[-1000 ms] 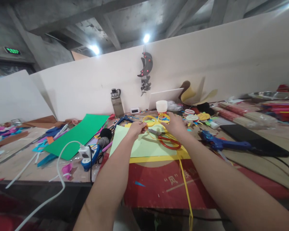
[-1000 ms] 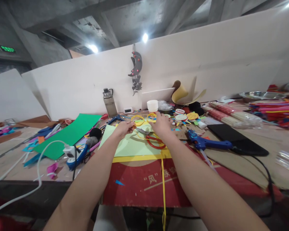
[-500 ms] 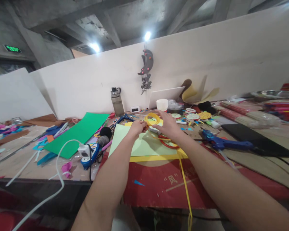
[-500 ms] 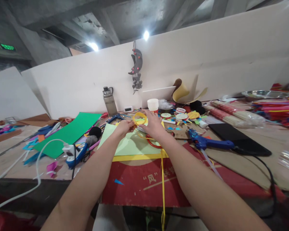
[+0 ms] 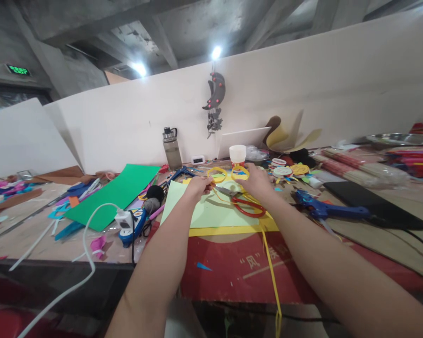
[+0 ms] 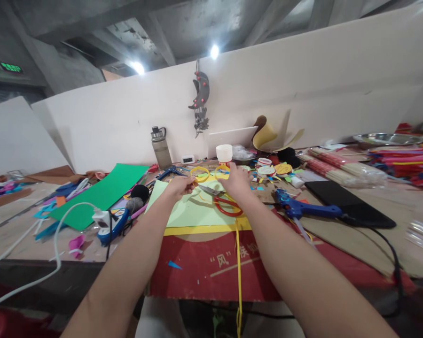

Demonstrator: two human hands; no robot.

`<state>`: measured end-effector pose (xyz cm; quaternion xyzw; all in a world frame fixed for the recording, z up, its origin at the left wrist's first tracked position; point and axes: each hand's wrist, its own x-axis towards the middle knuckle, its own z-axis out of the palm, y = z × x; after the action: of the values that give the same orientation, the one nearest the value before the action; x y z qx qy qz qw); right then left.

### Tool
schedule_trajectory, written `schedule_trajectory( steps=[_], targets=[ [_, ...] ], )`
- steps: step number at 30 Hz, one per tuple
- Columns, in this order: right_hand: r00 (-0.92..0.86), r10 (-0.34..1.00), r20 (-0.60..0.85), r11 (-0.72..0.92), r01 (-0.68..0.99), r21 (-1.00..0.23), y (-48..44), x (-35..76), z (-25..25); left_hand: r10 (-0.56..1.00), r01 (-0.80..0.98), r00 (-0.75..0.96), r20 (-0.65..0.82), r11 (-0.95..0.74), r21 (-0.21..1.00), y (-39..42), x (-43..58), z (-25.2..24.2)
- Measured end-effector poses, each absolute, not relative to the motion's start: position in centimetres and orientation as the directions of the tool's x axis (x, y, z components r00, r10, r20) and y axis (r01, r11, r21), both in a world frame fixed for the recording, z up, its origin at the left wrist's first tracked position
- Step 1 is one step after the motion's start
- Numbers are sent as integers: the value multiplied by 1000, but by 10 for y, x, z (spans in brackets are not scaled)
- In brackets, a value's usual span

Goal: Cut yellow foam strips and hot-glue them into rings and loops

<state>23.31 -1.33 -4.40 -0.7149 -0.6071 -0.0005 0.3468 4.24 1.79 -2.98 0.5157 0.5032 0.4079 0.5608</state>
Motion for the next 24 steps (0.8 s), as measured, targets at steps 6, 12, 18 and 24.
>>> schedule_trajectory(
  steps=[6,12,18,24],
  targets=[
    [268,869,415,65,771,-634,-16,226,-40,934,-164,337,-119,183,969,15,38,-22],
    [-15,930,366,363,169,-916,-27,210,-28,872,-348,485,-60,256,902,14,37,-19],
    [-59,901,429,433,122,-893,-28,204,-30,828,-333,559,-54,283,900,8,42,-18],
    [-52,894,446,448,67,-891,-25,202,-33,815,-371,578,-39,304,878,11,41,-21]
  ],
)
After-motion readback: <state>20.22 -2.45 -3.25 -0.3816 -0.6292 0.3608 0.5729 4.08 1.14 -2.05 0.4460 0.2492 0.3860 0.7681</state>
